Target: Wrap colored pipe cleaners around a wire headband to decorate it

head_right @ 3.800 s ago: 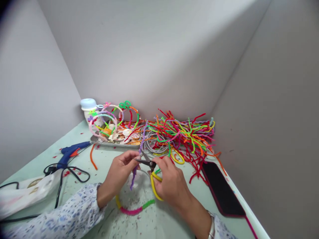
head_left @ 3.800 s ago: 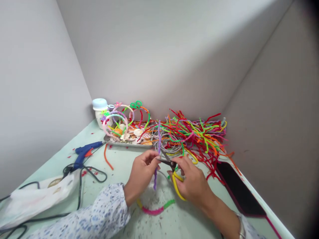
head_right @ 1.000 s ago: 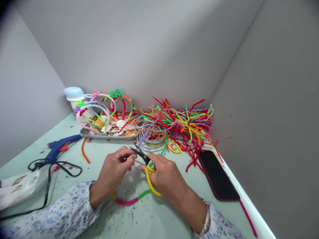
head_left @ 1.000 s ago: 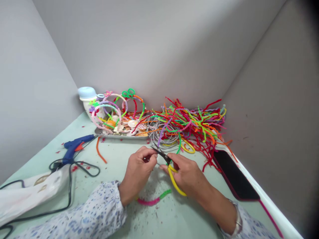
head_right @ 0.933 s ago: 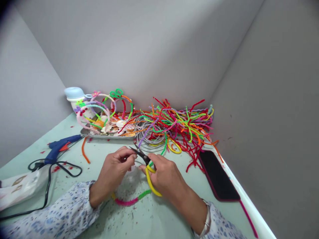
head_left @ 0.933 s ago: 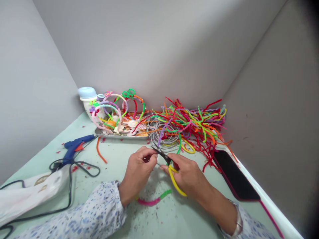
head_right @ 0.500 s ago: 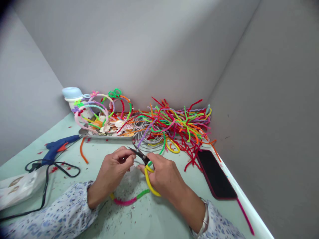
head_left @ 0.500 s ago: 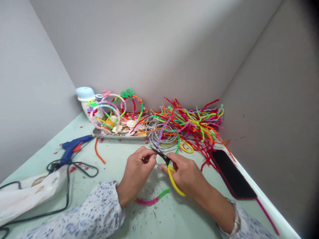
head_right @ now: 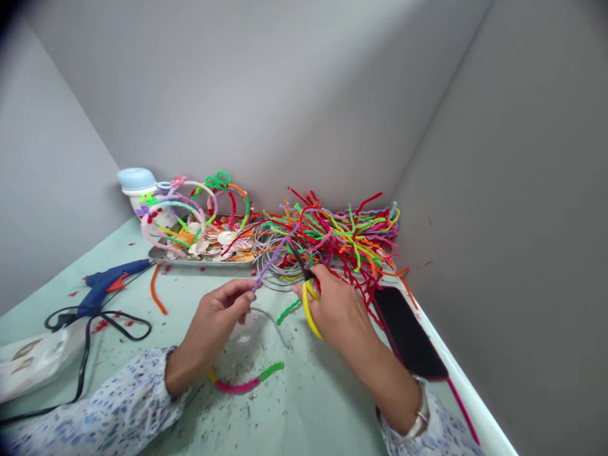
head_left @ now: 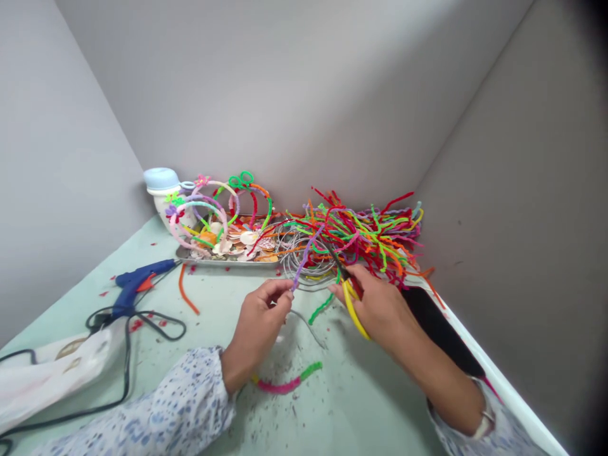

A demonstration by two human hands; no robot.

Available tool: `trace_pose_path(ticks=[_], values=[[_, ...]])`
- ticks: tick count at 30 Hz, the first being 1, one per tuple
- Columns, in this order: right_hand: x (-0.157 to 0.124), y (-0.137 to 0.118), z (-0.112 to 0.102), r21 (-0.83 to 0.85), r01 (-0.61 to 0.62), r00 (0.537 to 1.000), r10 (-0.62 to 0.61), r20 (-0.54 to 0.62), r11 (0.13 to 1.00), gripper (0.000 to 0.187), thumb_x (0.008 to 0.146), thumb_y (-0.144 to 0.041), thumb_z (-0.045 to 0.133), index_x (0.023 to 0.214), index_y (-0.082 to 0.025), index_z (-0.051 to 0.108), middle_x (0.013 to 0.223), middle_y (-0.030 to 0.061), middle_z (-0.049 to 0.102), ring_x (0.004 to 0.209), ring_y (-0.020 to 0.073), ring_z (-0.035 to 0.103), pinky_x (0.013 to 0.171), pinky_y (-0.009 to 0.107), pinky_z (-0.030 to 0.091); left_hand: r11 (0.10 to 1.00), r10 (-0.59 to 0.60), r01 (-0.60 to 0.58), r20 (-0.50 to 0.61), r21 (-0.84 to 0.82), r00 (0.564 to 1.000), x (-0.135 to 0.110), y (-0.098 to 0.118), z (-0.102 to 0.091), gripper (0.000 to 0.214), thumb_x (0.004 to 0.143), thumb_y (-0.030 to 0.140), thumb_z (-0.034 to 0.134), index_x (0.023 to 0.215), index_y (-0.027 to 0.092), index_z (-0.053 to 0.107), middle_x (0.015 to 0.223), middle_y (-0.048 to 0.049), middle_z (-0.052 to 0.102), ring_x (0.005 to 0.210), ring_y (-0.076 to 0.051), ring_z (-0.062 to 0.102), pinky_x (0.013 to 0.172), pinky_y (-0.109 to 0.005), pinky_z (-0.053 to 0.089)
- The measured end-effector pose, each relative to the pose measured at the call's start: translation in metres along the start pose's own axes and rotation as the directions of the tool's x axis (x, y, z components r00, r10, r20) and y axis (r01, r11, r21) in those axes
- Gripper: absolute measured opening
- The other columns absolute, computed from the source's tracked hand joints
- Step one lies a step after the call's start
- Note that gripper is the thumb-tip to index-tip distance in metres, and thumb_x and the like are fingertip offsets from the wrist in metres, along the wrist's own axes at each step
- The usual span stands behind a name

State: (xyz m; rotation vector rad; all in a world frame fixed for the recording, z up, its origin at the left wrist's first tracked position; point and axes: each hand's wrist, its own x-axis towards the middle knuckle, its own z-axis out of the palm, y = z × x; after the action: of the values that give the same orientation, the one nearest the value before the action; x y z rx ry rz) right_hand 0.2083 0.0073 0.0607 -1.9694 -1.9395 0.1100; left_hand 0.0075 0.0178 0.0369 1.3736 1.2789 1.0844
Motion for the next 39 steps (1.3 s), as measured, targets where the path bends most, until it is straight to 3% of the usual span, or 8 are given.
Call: trace_pose_path(ticks=[8, 12, 16, 19, 21, 23, 28, 39], values=[[0.002, 0.02, -0.014, -0.408, 0.001, 0.953, 0.123, 0.278, 0.913, 0.038, 0.08, -0.024, 0.052, 0.116, -0.019, 0.062, 0.087, 0.0157, 0.073, 0.081, 0.0323, 0.07, 0.059, 0.033, 0.042, 0.995, 0.026, -0.024, 0.016, -0.099, 1.0, -0.005, -0.003, 0.003, 0.026, 0.08, 0.03, 0.059, 0.101, 0.016, 0.066, 0.068, 0.0022, 0.058, 0.053, -0.008, 0.043, 0.05, -0.02, 0.036], [0.003, 0.029, 0.005, -0.365, 0.063, 0.937, 0.071, 0.342, 0.929, 0.037, 0.078, -0.019, 0.053, 0.113, -0.016, 0.065, 0.094, 0.0206, 0.073, 0.085, 0.0349, 0.07, 0.059, 0.035, 0.043, 0.995, 0.064, -0.06, 0.04, -0.085, 0.997, -0.012, 0.0, 0.005, 0.025, 0.081, 0.029, 0.059, 0.101, 0.016, 0.067, 0.072, 0.0, 0.06, 0.055, -0.009, 0.044, 0.052, -0.021, 0.037], [0.003, 0.033, 0.009, -0.303, 0.077, 0.967, 0.003, 0.255, 0.95, 0.034, 0.073, -0.015, 0.061, 0.106, -0.017, 0.069, 0.082, 0.017, 0.073, 0.075, 0.032, 0.07, 0.058, 0.034, 0.043, 0.992, 0.093, -0.086, 0.076, -0.093, 0.993, -0.015, -0.004, 0.007, 0.023, 0.083, 0.029, 0.058, 0.101, 0.017, 0.067, 0.077, -0.0012, 0.06, 0.056, -0.009, 0.044, 0.052, -0.021, 0.037], [0.003, 0.022, 0.002, 0.018, 0.108, 0.986, -0.11, 0.124, 0.994, 0.024, 0.083, -0.026, 0.056, 0.102, -0.022, 0.07, 0.084, 0.0099, 0.073, 0.072, 0.0241, 0.068, 0.06, 0.031, 0.044, 0.989, 0.137, -0.13, 0.107, -0.069, 0.985, -0.017, -0.009, 0.009, 0.021, 0.085, 0.027, 0.056, 0.101, 0.019, 0.067, 0.08, -0.0009, 0.057, 0.06, -0.009, 0.046, 0.055, -0.021, 0.038], [0.003, 0.01, -0.001, 0.43, 0.083, 0.974, -0.164, 0.155, 0.899, 0.028, 0.091, -0.036, 0.047, 0.103, -0.023, 0.068, 0.087, 0.0053, 0.072, 0.064, 0.016, 0.064, 0.057, 0.026, 0.044, 0.984, 0.18, -0.176, 0.127, -0.042, 0.976, -0.019, -0.011, 0.01, 0.02, 0.085, 0.025, 0.056, 0.101, 0.02, 0.068, 0.078, -0.0001, 0.053, 0.063, -0.01, 0.047, 0.058, -0.021, 0.038], [0.003, -0.002, 0.0, 0.719, -0.096, 0.948, -0.158, 0.277, 0.688, 0.036, 0.091, -0.046, 0.045, 0.1, -0.02, 0.068, 0.075, 0.0026, 0.068, 0.05, 0.0113, 0.056, 0.047, 0.023, 0.039, 0.976, 0.217, -0.22, 0.162, 0.0, 0.963, -0.022, -0.01, 0.011, 0.019, 0.085, 0.022, 0.055, 0.098, 0.02, 0.069, 0.076, 0.0004, 0.051, 0.065, -0.01, 0.047, 0.059, -0.021, 0.038], [0.004, -0.012, 0.003, 0.92, -0.329, 0.93, -0.097, 0.356, 0.215, 0.031, 0.08, -0.046, 0.064, 0.083, -0.015, 0.065, 0.054, -0.0046, 0.055, 0.042, 0.0056, 0.042, 0.04, 0.018, 0.027, 0.959, 0.242, -0.273, 0.28, 0.079, 0.929, -0.027, -0.007, 0.013, 0.018, 0.084, 0.02, 0.055, 0.091, 0.019, 0.071, 0.074, -0.0005, 0.053, 0.066, -0.012, 0.049, 0.061, -0.022, 0.037], [0.003, -0.014, 0.005, 0.985, -0.167, 0.982, 0.097, 0.161, 0.053, 0.026, 0.076, -0.041, 0.07, 0.074, -0.017, 0.06, 0.062, -0.002, 0.062, 0.054, 0.008, 0.055, 0.054, 0.02, 0.044, 0.997, 0.015, 0.014, 0.358, -0.078, 0.934, -0.026, -0.006, 0.014, 0.026, 0.087, 0.041, 0.054, 0.089, 0.017, 0.065, 0.065, 0.0027, 0.054, 0.05, -0.007, 0.039, 0.045, -0.017, 0.03]])
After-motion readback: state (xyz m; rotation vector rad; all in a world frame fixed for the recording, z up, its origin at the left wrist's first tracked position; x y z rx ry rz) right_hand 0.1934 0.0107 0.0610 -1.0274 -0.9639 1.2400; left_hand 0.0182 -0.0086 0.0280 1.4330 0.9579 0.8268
